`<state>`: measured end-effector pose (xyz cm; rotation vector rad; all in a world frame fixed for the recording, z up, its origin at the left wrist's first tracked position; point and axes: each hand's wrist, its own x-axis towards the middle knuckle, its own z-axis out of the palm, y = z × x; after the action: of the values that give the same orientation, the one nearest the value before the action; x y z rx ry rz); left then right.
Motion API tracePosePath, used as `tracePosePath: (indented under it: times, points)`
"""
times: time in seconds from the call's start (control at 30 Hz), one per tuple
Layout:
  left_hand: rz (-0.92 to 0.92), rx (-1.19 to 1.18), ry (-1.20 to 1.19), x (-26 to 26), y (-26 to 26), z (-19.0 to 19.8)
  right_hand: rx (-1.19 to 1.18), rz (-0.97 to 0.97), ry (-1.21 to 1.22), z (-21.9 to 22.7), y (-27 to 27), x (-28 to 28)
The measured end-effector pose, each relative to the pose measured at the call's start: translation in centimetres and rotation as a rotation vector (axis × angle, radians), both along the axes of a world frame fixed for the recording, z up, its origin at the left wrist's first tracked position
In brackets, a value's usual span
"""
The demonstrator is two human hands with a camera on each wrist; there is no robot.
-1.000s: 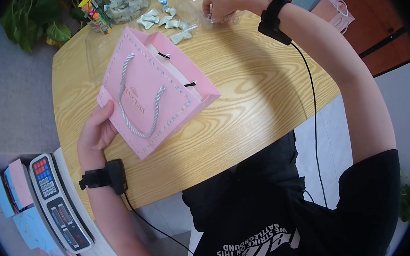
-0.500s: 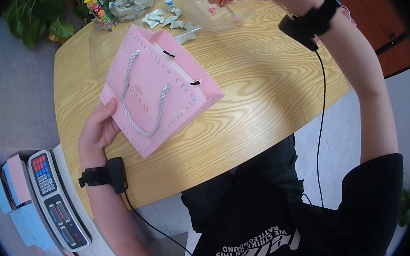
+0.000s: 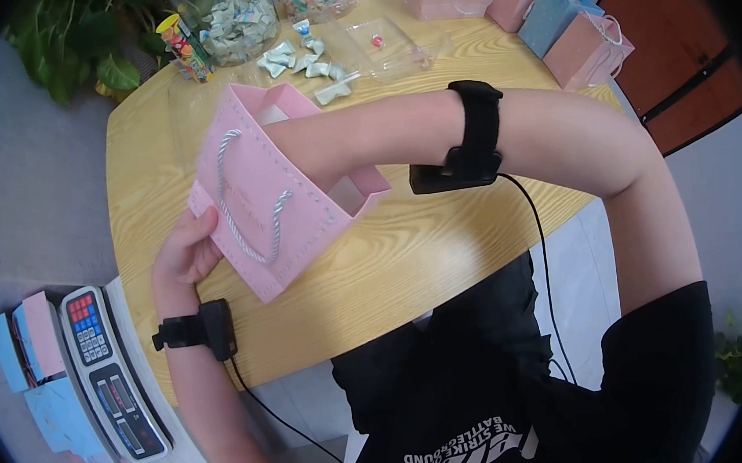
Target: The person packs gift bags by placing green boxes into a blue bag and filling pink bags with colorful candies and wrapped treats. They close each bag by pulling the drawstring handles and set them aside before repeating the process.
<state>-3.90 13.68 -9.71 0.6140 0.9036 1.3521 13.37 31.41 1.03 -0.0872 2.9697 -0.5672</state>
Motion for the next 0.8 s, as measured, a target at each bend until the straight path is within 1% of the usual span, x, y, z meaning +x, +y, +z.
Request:
tracePosePath:
  times: [0.1, 0.2, 0.33, 0.4, 0.43, 0.5, 0.53, 0.6, 0.63, 0.7, 0.73, 0.8]
  points:
    - [0.054, -0.021, 0.000, 0.2, -0.4, 0.0, -0.217, -0.060, -0.050, 1.4, -0.4, 0.4]
    - [0.024, -0.035, 0.007, 0.2, -0.1, 0.2, -0.439, -0.130, -0.111, 2.0, -0.4, 1.0]
    - [-0.003, -0.036, 0.051, 0.0, -0.1, 0.1, -0.458, -0.050, -0.057, 0.8, -0.1, 1.2]
    - [-0.017, -0.044, 0.075, 0.0, -0.1, 0.2, -0.088, 0.224, -0.131, 0.2, -0.5, 1.3]
    - [-0.012, -0.052, 0.095, 0.0, -0.1, 0.2, -0.089, 0.223, -0.127, 0.2, -0.5, 1.4]
    - [-0.007, -0.061, 0.119, 0.0, -0.2, 0.4, -0.280, 0.164, -0.177, 0.8, -0.8, 1.5]
    - [-0.007, -0.050, 0.115, 0.1, -0.2, 0.4, -0.280, 0.165, -0.175, 1.4, -0.9, 1.6]
    - [-0.001, -0.036, 0.112, 0.4, -0.2, 0.5, -0.285, -0.024, -0.259, 2.8, -0.9, 2.0]
    - [0.003, -0.021, 0.110, 0.6, -0.1, 0.6, -0.282, -0.021, -0.259, 2.8, -0.6, 2.2]
    - [0.014, -0.003, 0.109, 0.7, -0.1, 0.7, -0.372, -0.050, -0.122, 2.7, 0.6, 2.9]
    - [-0.003, 0.009, 0.126, 0.6, -0.1, 0.7, -0.368, -0.040, -0.123, 2.4, 1.3, 3.4]
    - [-0.008, 0.021, 0.146, 0.5, -0.3, 0.8, -0.366, -0.192, 0.394, 1.5, 2.7, 4.9]
